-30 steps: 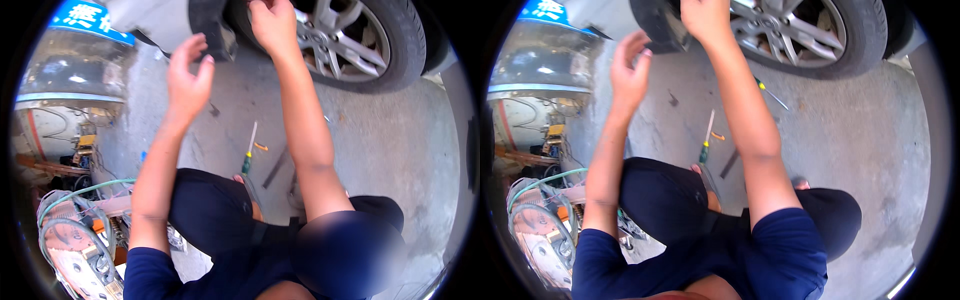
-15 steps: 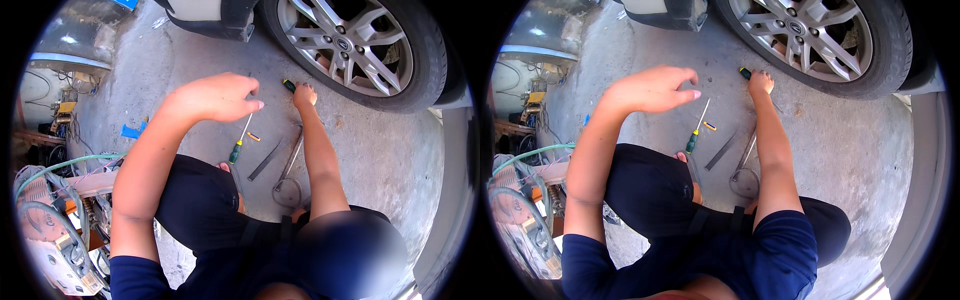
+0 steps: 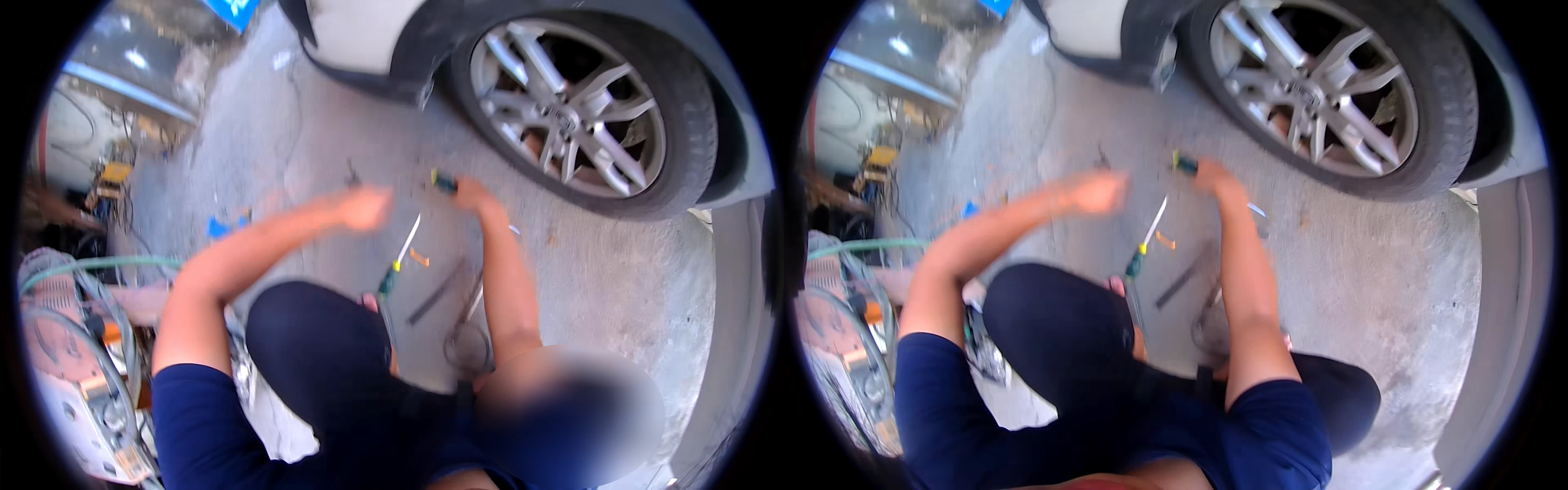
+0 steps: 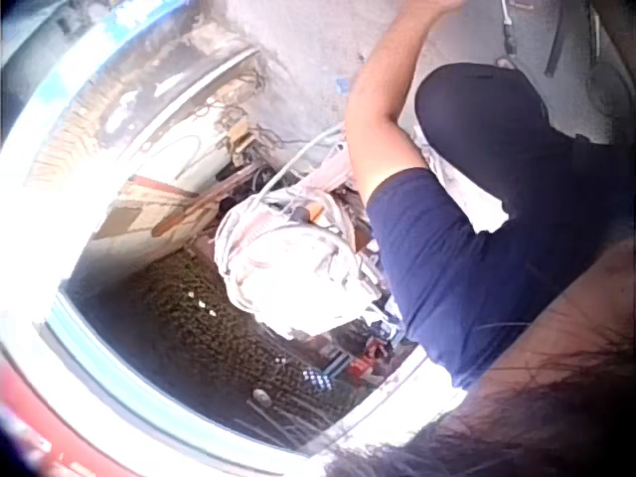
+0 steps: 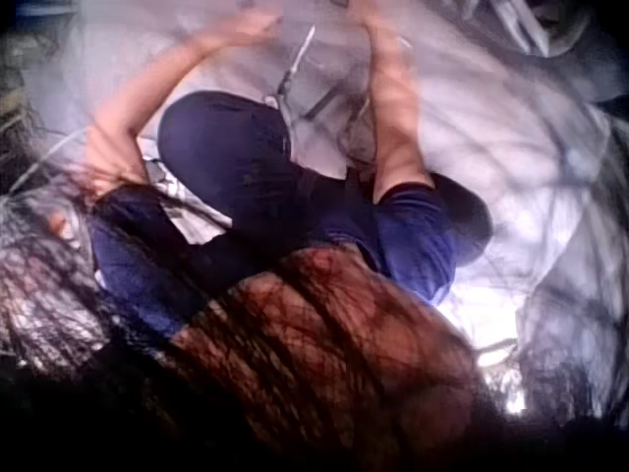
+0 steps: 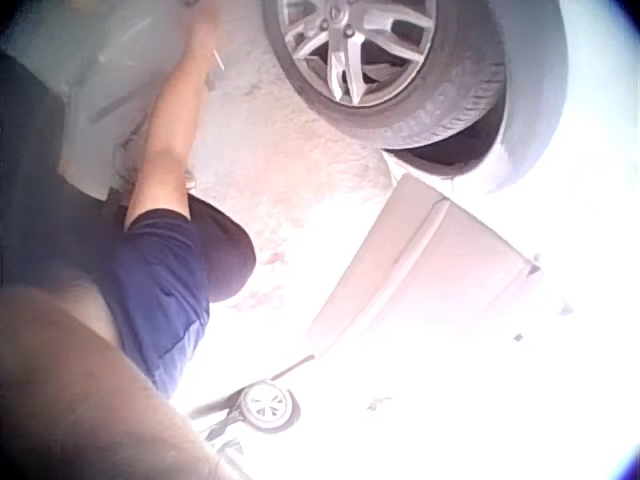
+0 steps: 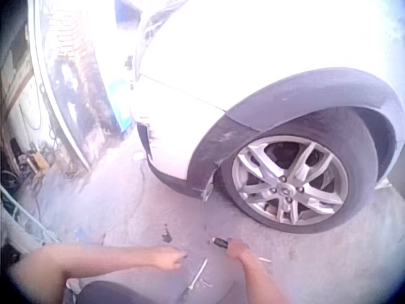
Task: The person uses a screwdriver to pry and adjust the plastic trim and bumper cover near the front wheel of a white car. They repeatedly insert the tool into the seam between the trim and the body, applying leverage to align the parts.
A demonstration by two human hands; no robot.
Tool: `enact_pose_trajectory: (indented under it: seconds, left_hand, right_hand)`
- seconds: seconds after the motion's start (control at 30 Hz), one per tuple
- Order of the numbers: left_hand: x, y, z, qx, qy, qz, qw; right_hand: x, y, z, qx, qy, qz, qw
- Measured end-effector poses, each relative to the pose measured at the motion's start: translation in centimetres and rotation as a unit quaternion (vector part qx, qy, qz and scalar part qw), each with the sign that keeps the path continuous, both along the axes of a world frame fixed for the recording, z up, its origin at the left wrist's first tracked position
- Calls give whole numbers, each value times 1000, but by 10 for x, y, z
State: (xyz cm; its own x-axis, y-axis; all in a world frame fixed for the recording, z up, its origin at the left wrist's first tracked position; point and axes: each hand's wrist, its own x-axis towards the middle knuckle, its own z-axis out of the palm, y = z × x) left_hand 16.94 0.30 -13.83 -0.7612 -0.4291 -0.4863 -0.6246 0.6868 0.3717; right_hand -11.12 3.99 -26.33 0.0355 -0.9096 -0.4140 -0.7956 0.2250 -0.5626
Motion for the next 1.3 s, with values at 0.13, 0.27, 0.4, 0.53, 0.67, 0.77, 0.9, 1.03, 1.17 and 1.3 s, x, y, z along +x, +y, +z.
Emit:
enact_pose_trajectory:
  seconds: [0.13,0.27,0.4,0.53,0.67,0.77,0.9,1.03,1.17,1.3]
  left_hand:
    - [94,93,-92,122,-75,-147,979]
    - [77,126,-125,140,-52,-36,988]
    - [58,155,-145,70,-20,18,997]
    - [61,164,-147,60,-14,83,995]
    - [33,130,-117,157,37,181,970]
    - [48,118,-92,151,-10,124,981]
    - [72,121,-130,130,-72,50,988]
    - [81,130,-156,13,-136,139,981]
    - [109,108,-148,-214,-8,159,964]
    - [144,94,-166,-164,-46,215,962]
  right_hand:
    - [37,47,-14,99,71,-41,992]
    - [53,77,-18,-4,107,5,994]
    - [81,70,0,77,5,74,994]
    - [117,64,25,245,-104,132,955]
    - [106,78,-21,-38,-192,160,968]
    - [115,69,-19,28,-146,191,970]
    - [145,70,-30,111,-142,225,958]
    - [164,93,-36,42,-175,231,956]
    - [155,106,-37,16,-219,118,969]
    - [145,88,-34,-17,-245,51,968]
